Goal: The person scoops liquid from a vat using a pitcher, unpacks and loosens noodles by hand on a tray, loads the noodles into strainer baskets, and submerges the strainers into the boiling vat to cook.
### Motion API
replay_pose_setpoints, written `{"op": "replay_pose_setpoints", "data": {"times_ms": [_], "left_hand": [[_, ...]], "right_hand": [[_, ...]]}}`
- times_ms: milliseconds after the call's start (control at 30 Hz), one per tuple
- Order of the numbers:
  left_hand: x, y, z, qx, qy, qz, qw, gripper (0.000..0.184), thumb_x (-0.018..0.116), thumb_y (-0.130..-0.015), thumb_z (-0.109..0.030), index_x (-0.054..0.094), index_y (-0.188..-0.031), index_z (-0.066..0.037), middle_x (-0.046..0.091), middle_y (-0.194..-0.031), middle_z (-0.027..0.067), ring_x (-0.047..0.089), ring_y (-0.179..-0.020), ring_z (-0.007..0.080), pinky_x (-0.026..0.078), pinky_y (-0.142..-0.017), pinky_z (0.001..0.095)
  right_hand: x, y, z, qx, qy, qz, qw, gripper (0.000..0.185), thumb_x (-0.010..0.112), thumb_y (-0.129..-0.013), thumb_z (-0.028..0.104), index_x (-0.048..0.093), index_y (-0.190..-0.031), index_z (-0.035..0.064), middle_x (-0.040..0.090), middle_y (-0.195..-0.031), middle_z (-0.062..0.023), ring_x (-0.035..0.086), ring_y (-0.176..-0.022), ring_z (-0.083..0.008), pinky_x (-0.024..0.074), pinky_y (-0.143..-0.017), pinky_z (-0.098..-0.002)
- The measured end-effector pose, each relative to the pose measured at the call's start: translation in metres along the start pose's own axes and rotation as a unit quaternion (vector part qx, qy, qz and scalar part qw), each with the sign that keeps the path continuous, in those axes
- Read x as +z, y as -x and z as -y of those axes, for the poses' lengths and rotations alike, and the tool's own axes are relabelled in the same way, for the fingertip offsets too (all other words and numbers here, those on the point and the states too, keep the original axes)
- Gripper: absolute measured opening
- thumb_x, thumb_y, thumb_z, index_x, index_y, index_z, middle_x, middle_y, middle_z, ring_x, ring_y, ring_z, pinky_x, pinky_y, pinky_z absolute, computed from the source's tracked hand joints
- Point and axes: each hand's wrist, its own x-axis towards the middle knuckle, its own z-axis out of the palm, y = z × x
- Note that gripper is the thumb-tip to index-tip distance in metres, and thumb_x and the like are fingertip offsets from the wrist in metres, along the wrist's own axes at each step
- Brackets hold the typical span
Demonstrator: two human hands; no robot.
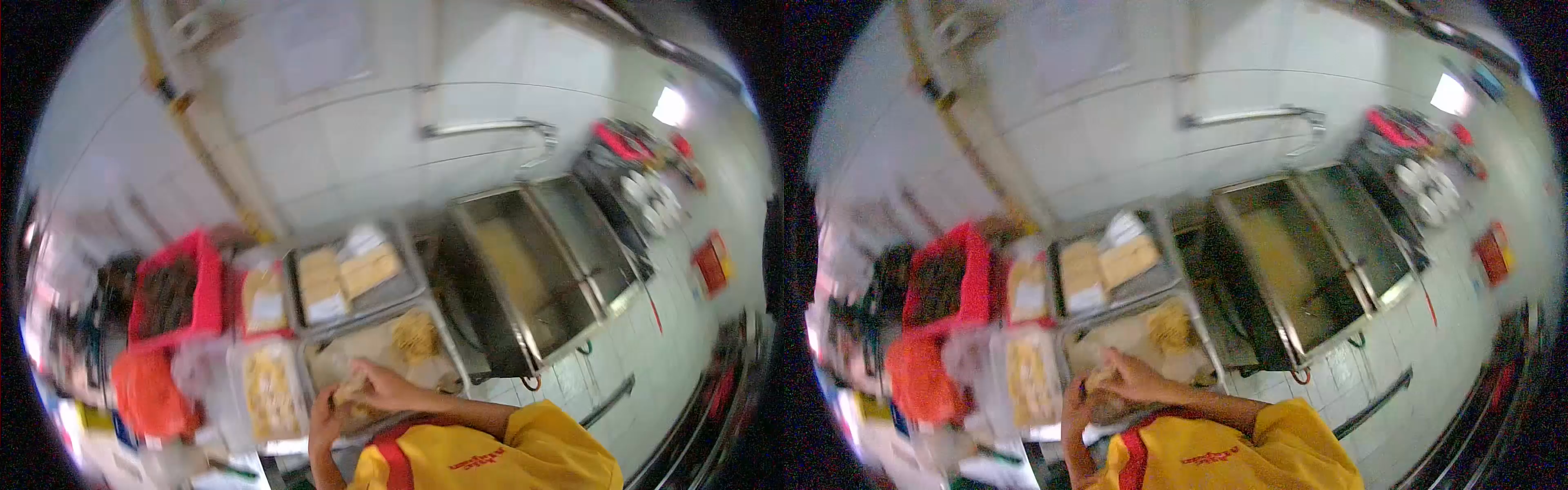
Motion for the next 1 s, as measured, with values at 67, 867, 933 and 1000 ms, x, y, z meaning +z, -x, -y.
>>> {"op": "replay_pose_setpoints", "data": {"times_ms": [67, 867, 933, 1000], "left_hand": [[-0.006, 0.006, -0.033, -0.099, 0.057, 0.038, 0.993, 0.039, 0.058, -0.081, -0.003, 0.048, -0.118, 0.0, 0.055, -0.102, 0.0085, 0.052, -0.093, 0.0157, 0.043, -0.081, 0.0273], [0.0, 0.008, -0.043, 0.077, 0.075, -0.118, 0.987, 0.023, 0.058, -0.083, -0.008, 0.052, -0.105, -0.003, 0.055, -0.097, 0.0092, 0.054, -0.087, 0.0237, 0.043, -0.078, 0.0341], [0.002, 0.005, -0.045, 0.148, -0.066, -0.124, 0.979, 0.022, 0.057, -0.081, -0.007, 0.054, -0.102, -0.002, 0.056, -0.091, 0.0117, 0.055, -0.082, 0.0282, 0.044, -0.076, 0.0354], [0.005, 0.002, -0.03, 0.1, -0.019, -0.09, 0.991, 0.027, 0.053, -0.079, -0.003, 0.051, -0.106, -0.002, 0.056, -0.091, 0.0166, 0.054, -0.081, 0.0319, 0.044, -0.072, 0.0366]], "right_hand": [[-0.005, -0.003, 0.01, -0.065, -0.014, 0.024, 0.998, 0.032, 0.065, -0.081, 0.025, 0.057, -0.102, 0.002, 0.061, -0.083, -0.0144, 0.06, -0.078, -0.022, 0.0456, -0.066, -0.0341], [-0.022, -0.01, 0.016, 0.173, -0.214, 0.016, 0.961, 0.026, 0.065, -0.075, 0.003, 0.052, -0.098, 0.0039, 0.055, -0.085, 0.0006, 0.052, -0.078, -0.0086, 0.0441, -0.07, -0.0228], [-0.021, -0.008, 0.014, 0.182, -0.233, 0.051, 0.954, 0.032, 0.064, -0.073, 0.001, 0.052, -0.102, 0.0041, 0.055, -0.09, -0.0011, 0.052, -0.083, -0.0094, 0.0439, -0.073, -0.0242], [-0.023, -0.008, 0.021, 0.163, -0.2, 0.055, 0.965, 0.032, 0.064, -0.073, 0.001, 0.052, -0.103, 0.0043, 0.055, -0.09, -0.0009, 0.052, -0.082, -0.0095, 0.0439, -0.074, -0.0246]]}}
